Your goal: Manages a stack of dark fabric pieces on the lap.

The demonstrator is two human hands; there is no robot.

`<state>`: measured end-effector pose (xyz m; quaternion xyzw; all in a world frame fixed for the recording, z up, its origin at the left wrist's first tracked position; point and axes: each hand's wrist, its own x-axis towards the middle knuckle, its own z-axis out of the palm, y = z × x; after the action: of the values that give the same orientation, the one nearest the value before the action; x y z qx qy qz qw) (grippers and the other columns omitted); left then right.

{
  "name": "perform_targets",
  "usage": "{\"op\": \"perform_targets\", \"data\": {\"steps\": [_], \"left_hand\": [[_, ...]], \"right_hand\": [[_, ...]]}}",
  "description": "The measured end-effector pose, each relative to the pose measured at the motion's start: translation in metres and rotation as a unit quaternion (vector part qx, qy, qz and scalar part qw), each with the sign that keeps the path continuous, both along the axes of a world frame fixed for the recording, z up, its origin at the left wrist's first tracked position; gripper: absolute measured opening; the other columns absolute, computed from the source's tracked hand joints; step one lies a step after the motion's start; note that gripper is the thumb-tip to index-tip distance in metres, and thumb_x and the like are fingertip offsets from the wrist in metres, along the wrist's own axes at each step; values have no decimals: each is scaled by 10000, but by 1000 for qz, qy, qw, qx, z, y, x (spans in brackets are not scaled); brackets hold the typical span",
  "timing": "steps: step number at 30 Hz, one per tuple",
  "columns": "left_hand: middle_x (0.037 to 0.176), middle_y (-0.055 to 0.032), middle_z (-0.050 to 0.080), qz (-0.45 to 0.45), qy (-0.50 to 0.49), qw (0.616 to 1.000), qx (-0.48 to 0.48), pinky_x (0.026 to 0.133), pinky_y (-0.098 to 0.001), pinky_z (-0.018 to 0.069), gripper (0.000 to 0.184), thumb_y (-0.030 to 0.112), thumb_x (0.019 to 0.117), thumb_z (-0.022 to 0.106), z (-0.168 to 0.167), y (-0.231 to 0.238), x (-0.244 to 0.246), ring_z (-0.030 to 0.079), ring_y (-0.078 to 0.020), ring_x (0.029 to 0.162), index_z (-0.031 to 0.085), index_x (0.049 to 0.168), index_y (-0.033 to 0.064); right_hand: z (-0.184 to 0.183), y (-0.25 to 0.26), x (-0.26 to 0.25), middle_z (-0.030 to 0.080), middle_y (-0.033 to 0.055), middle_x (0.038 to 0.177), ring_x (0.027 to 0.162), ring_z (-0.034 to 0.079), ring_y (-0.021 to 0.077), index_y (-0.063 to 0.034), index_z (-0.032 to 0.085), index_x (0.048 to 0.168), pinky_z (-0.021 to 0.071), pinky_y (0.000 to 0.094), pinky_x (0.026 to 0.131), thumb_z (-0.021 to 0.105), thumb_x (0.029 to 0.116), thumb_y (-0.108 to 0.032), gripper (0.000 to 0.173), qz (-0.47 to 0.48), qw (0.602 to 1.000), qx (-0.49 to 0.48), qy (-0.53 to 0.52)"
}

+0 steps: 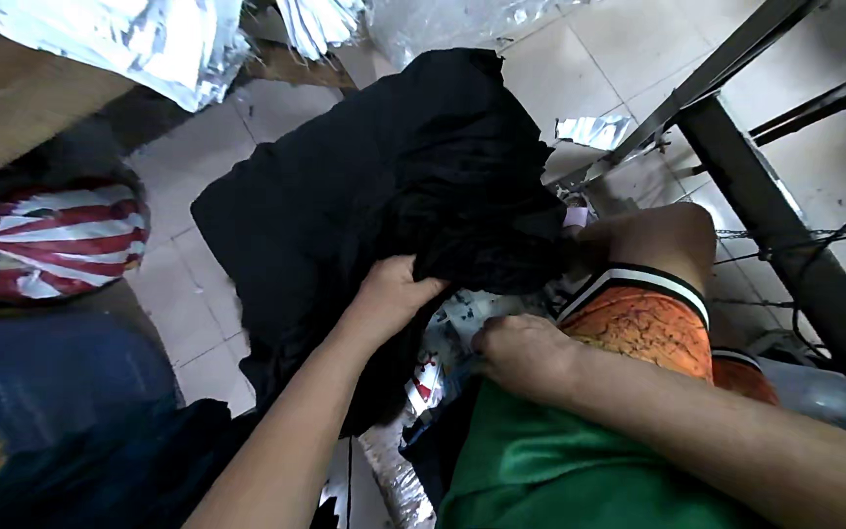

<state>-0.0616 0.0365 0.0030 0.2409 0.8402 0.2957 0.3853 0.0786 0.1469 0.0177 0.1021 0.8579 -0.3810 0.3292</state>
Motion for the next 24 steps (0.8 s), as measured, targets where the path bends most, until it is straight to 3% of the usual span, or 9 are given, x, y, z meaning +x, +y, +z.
{"op": "perform_targets", "data": {"steps": [3,7,11,13,15,18,19,21,24], "left_hand": [[831,-105,691,-31,30,999,-27,764,-432,538,119,128,958,710,5,-1,8,658,-185,795,710,974,10],[895,-103,723,-280,186,941,47,738,-488,594,256,277,952,686,16,-27,5,724,-264,822,746,936,28],[1199,-92,690,52,206,964,157,978,-373,554,357,302,1044,487,27,-56,-69,677,-155,1093,662,1134,4],[1460,-251,506,115,219,967,64,1123,-544,389,455,272,1096,430,7,-54,-101,507,-351,1346,497,1422,-39],[1545,-321,394,58,214,975,-3,1133,-713,276,485,279,1108,417,-14,-30,-94,373,-517,1429,487,1463,-43],[1637,-193,335,-25,106,992,65,1218,-627,90,554,304,1098,328,-16,18,-45,230,-375,1544,403,1539,-23],[1590,-202,412,-78,87,990,83,1224,-609,150,551,312,1091,384,-9,30,-27,326,-365,1506,436,1514,-37],[1417,-168,616,-179,93,972,123,1159,-604,337,464,327,1024,570,-6,45,7,554,-331,1349,657,1330,-11],[1358,-154,659,-297,159,928,157,1098,-640,393,358,315,961,651,-8,47,31,610,-326,1288,752,1176,47]], "right_hand": [[-5,20,-26,642,286,1261,1202,616,454,61,665,1218,491,616,976,562,1061,-228,345,-63,986,45,-147],[-13,49,-28,616,297,1297,1259,586,413,126,617,1240,467,549,1041,565,1024,-56,287,-316,940,-2,-126],[-38,50,-18,621,125,1070,959,612,208,-12,583,1217,533,408,825,429,1083,-129,236,-704,655,-276,6],[-36,49,-25,620,109,1050,957,610,214,-43,587,1196,523,430,826,386,1109,-226,286,-787,511,-345,32],[-36,47,-26,644,73,1055,985,634,200,-107,575,1215,533,444,838,312,1113,-380,393,-791,447,-410,80],[-36,46,-15,660,24,1239,1174,621,185,-214,530,1362,518,483,967,191,1045,-648,636,-733,462,-482,129],[-31,47,-11,644,18,1296,1213,604,182,-229,500,1418,507,485,996,170,1021,-705,702,-720,488,-478,123],[-25,46,-5,703,-13,1079,975,678,116,-221,595,1284,581,366,807,236,1020,-706,659,-709,549,-431,103],[-24,51,-1,690,15,888,781,672,104,-154,639,1134,570,300,672,356,1054,-599,534,-658,631,-404,68]]}}
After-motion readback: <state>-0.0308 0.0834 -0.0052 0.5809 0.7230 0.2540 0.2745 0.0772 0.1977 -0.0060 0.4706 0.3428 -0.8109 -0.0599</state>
